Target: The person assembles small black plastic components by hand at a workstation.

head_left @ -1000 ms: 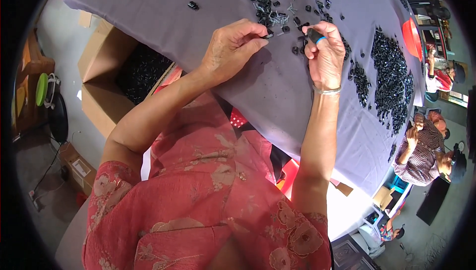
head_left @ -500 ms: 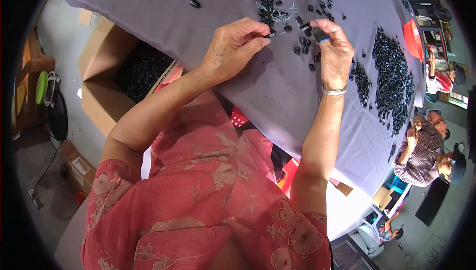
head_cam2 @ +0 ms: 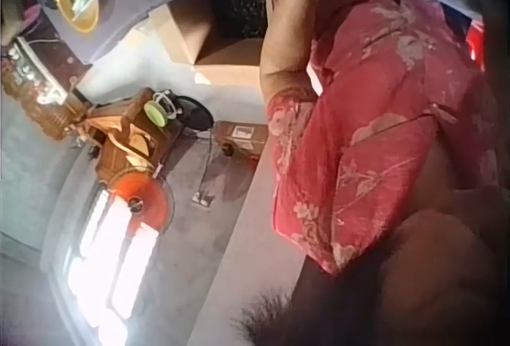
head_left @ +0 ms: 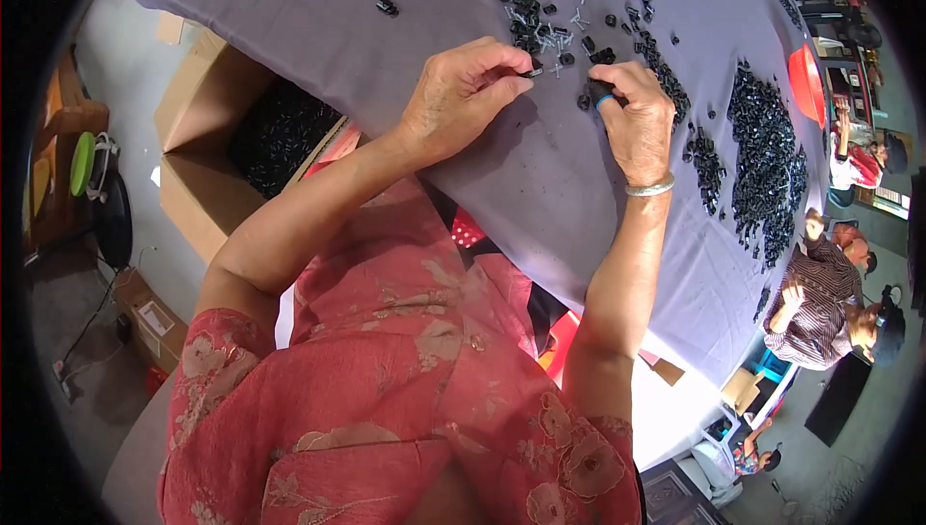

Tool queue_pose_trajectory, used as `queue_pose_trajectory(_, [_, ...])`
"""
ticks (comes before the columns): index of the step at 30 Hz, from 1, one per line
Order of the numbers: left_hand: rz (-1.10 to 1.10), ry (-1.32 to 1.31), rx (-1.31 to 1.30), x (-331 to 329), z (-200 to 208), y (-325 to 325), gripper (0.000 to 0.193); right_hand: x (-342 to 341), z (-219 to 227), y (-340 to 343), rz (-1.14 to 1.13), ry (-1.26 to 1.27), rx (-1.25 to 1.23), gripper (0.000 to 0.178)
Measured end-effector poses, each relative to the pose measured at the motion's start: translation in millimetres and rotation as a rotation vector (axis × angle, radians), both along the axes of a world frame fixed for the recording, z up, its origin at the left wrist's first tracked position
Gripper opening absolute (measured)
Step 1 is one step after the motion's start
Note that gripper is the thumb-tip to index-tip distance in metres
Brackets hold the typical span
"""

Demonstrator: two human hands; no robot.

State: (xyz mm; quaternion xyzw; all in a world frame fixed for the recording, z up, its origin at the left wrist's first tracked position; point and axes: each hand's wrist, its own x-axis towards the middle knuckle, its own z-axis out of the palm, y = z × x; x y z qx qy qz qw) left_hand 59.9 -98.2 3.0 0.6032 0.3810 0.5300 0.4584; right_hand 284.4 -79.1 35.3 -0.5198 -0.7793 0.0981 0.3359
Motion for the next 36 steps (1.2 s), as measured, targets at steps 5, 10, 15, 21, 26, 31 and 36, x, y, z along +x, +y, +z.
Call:
queue_pose_trajectory(5, [0.006,0.014,0.016,-0.2,-1.9,0.8,0.013,-0.3,6.5,-0.6,0.042,-0.177,-0.006,0.034])
queue_pose_trajectory(10, [-0.033,0.06,-0.028,-3.6,-1.0,-0.7,0.013,1.4,9.2,-3.5,0.103,-0.238,0.037,0.033])
queue_pose_trajectory(15, [-0.029,0.068,-0.019,-2.6,-3.2,-0.1,0.013,-0.9,4.3,-4.1,0.049,-0.254,0.047,0.03])
queue_pose_trajectory(21, [0.02,0.023,0.074,0.8,-7.7,3.0,0.014,-5.5,-5.7,1.6,-0.009,-0.26,0.145,0.027])
queue_pose_trajectory(26, [-0.01,0.034,0.009,-1.3,-4.7,1.8,0.013,-11.5,1.1,-1.6,-0.013,0.02,0.062,0.028])
queue_pose_trajectory(31, [-0.04,0.078,-0.043,-3.1,0.8,-0.3,0.014,-39.3,5.5,-16.5,0.08,0.481,-0.267,0.021])
queue_pose_trajectory(36, [0.005,0.088,0.064,-1.5,-1.6,1.2,0.016,-38.4,11.6,-15.9,0.208,0.244,-0.106,0.015])
